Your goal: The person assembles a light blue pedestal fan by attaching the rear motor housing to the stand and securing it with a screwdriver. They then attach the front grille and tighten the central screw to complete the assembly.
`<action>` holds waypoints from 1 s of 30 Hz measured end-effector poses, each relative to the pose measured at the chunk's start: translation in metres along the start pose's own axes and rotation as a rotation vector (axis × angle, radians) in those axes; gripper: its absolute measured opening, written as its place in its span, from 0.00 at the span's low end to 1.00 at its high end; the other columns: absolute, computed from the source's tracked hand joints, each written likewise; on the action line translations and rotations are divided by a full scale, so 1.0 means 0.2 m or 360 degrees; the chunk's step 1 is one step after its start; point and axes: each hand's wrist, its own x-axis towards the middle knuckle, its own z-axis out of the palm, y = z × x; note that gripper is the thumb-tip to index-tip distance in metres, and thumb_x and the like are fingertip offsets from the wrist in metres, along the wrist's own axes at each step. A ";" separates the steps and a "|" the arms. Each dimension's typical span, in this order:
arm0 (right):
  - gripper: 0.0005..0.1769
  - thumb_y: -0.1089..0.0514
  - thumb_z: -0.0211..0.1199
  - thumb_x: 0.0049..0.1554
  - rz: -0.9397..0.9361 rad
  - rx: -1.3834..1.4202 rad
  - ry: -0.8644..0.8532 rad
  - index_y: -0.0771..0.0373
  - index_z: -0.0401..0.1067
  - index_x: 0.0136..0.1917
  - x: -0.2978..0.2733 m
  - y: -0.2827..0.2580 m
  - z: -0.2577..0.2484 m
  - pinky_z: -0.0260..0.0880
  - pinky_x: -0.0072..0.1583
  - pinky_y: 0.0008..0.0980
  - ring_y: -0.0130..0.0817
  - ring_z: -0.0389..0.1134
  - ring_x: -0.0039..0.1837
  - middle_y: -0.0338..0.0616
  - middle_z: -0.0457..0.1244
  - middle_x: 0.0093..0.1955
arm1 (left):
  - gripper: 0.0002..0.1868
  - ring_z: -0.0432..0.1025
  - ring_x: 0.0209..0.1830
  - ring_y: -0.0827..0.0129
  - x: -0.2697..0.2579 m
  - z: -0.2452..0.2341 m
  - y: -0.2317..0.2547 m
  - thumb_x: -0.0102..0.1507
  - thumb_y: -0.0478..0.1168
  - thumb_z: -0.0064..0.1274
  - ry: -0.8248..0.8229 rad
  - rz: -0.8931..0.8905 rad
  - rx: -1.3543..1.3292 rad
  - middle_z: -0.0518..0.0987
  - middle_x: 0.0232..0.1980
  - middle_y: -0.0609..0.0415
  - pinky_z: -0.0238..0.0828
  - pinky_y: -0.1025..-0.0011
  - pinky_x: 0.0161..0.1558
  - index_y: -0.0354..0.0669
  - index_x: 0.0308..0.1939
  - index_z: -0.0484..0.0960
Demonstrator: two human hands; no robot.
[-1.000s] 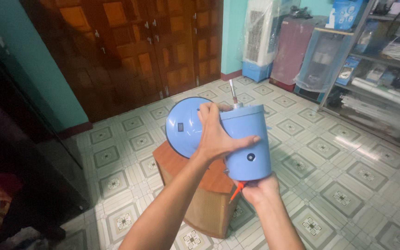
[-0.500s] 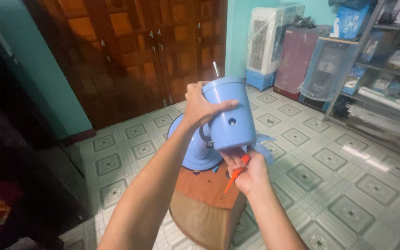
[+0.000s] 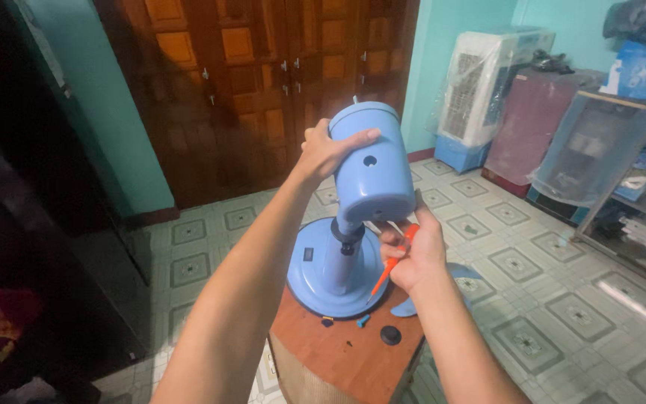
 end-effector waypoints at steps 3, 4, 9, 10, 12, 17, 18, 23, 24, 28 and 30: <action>0.25 0.34 0.56 0.60 0.0037 -0.0006 -0.0003 0.58 0.69 0.51 0.13 -0.03 0.01 0.48 0.27 0.17 0.21 0.56 0.32 0.52 0.69 0.49 | 0.61 0.74 0.59 0.48 0.12 0.02 -0.05 0.39 0.76 0.63 0.0014 -0.0093 -0.0003 0.70 0.61 0.32 0.81 0.56 0.50 0.28 0.57 0.76; 0.25 0.35 0.56 0.59 0.0047 -0.0006 -0.0020 0.58 0.69 0.52 0.17 -0.03 0.03 0.48 0.27 0.17 0.22 0.57 0.32 0.53 0.69 0.50 | 0.61 0.75 0.58 0.49 0.15 0.00 -0.06 0.38 0.77 0.62 0.0015 -0.0118 -0.0025 0.71 0.61 0.32 0.81 0.57 0.49 0.27 0.57 0.76; 0.27 0.33 0.56 0.59 -0.0005 -0.0151 -0.0054 0.58 0.70 0.54 0.27 -0.07 0.12 0.47 0.27 0.17 0.20 0.54 0.31 0.55 0.68 0.52 | 0.56 0.82 0.50 0.55 0.30 -0.01 -0.13 0.42 0.74 0.62 -0.0083 -0.0070 -0.0260 0.82 0.53 0.34 0.80 0.63 0.50 0.28 0.57 0.78; 0.29 0.31 0.56 0.59 -0.0010 -0.0185 -0.0008 0.58 0.70 0.55 0.28 -0.07 0.14 0.47 0.27 0.17 0.21 0.54 0.31 0.56 0.67 0.52 | 0.55 0.83 0.49 0.55 0.33 -0.01 -0.15 0.43 0.72 0.62 -0.0114 -0.0056 -0.0337 0.83 0.52 0.34 0.81 0.64 0.49 0.27 0.57 0.77; 0.27 0.31 0.55 0.59 -0.0004 -0.0232 -0.0037 0.55 0.70 0.55 0.31 -0.09 0.17 0.46 0.27 0.17 0.19 0.52 0.30 0.55 0.67 0.52 | 0.55 0.82 0.49 0.55 0.40 0.00 -0.18 0.45 0.71 0.62 -0.0147 -0.0046 -0.0345 0.83 0.52 0.33 0.81 0.63 0.50 0.25 0.57 0.76; 0.25 0.32 0.56 0.59 -0.0040 -0.0314 -0.0134 0.53 0.68 0.54 0.45 -0.12 0.19 0.43 0.26 0.16 0.17 0.47 0.27 0.57 0.68 0.52 | 0.56 0.81 0.52 0.54 0.54 0.01 -0.26 0.47 0.72 0.61 -0.0181 -0.0056 -0.0415 0.81 0.54 0.32 0.79 0.62 0.53 0.23 0.59 0.73; 0.24 0.32 0.56 0.58 -0.0046 -0.0334 -0.0129 0.52 0.68 0.54 0.47 -0.11 0.19 0.42 0.26 0.16 0.17 0.47 0.26 0.57 0.68 0.52 | 0.56 0.81 0.52 0.54 0.56 0.01 -0.28 0.47 0.72 0.60 -0.0188 -0.0066 -0.0388 0.81 0.54 0.32 0.79 0.62 0.53 0.23 0.60 0.73; 0.28 0.29 0.54 0.58 -0.0054 -0.0364 -0.0128 0.54 0.68 0.53 0.54 -0.11 0.20 0.42 0.26 0.16 0.16 0.47 0.27 0.56 0.68 0.51 | 0.58 0.80 0.53 0.54 0.64 0.01 -0.36 0.47 0.74 0.58 -0.0207 -0.0108 -0.0358 0.81 0.55 0.33 0.77 0.62 0.55 0.24 0.60 0.73; 0.29 0.28 0.53 0.58 -0.0065 -0.0369 -0.0135 0.55 0.68 0.52 0.55 -0.10 0.21 0.42 0.26 0.16 0.16 0.47 0.27 0.54 0.68 0.49 | 0.58 0.80 0.53 0.54 0.65 0.00 -0.37 0.46 0.74 0.57 -0.0210 -0.0136 -0.0373 0.81 0.55 0.34 0.78 0.61 0.55 0.25 0.61 0.72; 0.30 0.26 0.55 0.62 -0.0158 -0.0400 -0.0222 0.55 0.64 0.46 0.59 -0.10 0.22 0.41 0.26 0.19 0.16 0.47 0.27 0.37 0.57 0.38 | 0.58 0.80 0.54 0.54 0.68 -0.01 -0.37 0.48 0.76 0.56 -0.0243 -0.0110 -0.0330 0.81 0.56 0.33 0.76 0.63 0.56 0.24 0.60 0.73; 0.29 0.28 0.53 0.60 -0.0259 -0.0521 -0.0080 0.56 0.64 0.46 0.59 -0.11 0.21 0.42 0.26 0.20 0.18 0.48 0.27 0.35 0.57 0.35 | 0.59 0.81 0.53 0.53 0.68 -0.01 -0.37 0.47 0.77 0.54 -0.0265 -0.0050 -0.0377 0.83 0.54 0.32 0.77 0.63 0.55 0.24 0.59 0.77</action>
